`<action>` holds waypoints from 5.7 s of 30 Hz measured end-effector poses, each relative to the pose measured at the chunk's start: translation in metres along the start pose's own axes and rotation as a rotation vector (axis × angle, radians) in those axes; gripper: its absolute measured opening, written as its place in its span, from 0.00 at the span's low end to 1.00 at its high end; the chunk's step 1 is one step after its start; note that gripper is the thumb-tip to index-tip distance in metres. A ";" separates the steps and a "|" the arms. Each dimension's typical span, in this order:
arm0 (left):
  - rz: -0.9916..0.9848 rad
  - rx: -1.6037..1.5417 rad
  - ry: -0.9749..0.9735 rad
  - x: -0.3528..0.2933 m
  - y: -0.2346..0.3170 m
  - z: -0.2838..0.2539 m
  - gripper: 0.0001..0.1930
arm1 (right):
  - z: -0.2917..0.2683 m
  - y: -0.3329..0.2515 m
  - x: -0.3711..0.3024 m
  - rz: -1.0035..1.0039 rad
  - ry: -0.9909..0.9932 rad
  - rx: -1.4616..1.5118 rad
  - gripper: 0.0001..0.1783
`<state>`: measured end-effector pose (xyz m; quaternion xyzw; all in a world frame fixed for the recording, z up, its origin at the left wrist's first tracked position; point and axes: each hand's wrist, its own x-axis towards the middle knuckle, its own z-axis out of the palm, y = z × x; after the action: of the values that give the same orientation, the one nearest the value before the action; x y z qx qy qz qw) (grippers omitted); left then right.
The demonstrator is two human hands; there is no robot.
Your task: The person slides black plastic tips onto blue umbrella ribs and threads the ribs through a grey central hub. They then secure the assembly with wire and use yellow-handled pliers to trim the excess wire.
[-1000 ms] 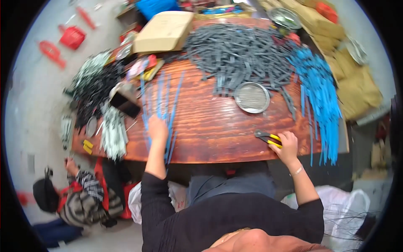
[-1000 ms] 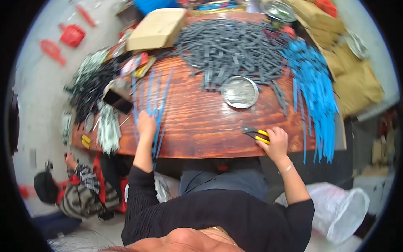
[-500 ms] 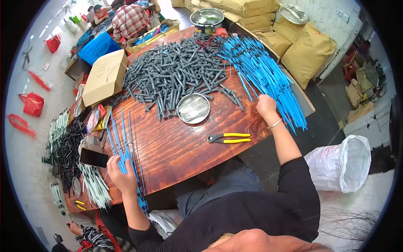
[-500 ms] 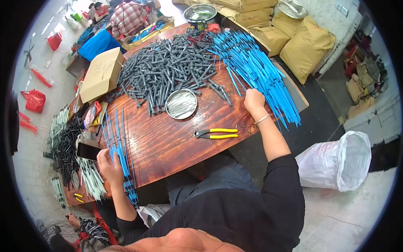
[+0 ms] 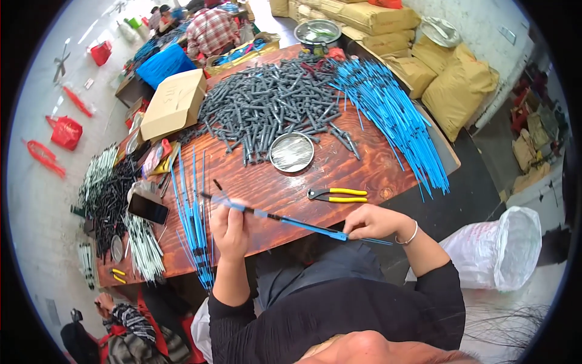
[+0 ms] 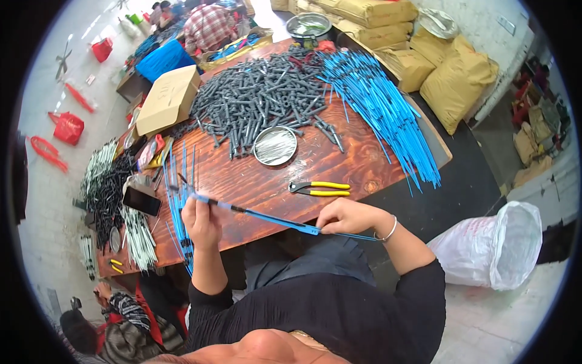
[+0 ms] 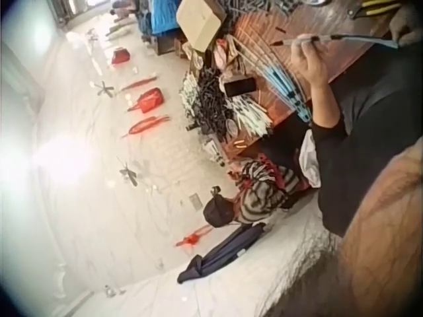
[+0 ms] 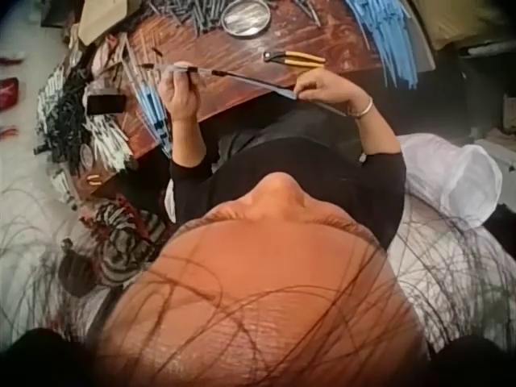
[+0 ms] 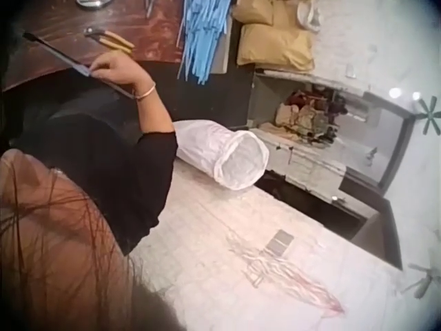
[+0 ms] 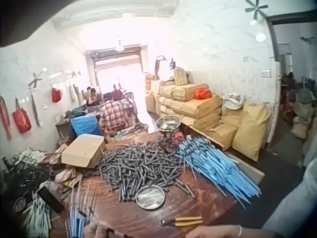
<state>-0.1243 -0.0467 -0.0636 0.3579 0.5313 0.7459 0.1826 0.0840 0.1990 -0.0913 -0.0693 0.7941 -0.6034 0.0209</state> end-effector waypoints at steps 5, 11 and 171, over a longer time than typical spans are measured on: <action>0.070 -0.139 0.018 -0.024 -0.005 0.012 0.08 | -0.014 -0.068 0.018 -0.323 -0.138 0.208 0.09; -0.033 -0.357 -0.157 -0.039 -0.012 0.016 0.08 | -0.021 -0.111 0.031 -0.834 -0.698 0.929 0.20; -0.062 -0.491 0.360 0.008 -0.002 0.001 0.06 | -0.134 0.073 0.188 -0.032 0.633 -0.941 0.08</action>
<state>-0.1292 -0.0403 -0.0624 0.1488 0.3698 0.8974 0.1893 -0.1238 0.3209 -0.1156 0.1012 0.9439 -0.1761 -0.2602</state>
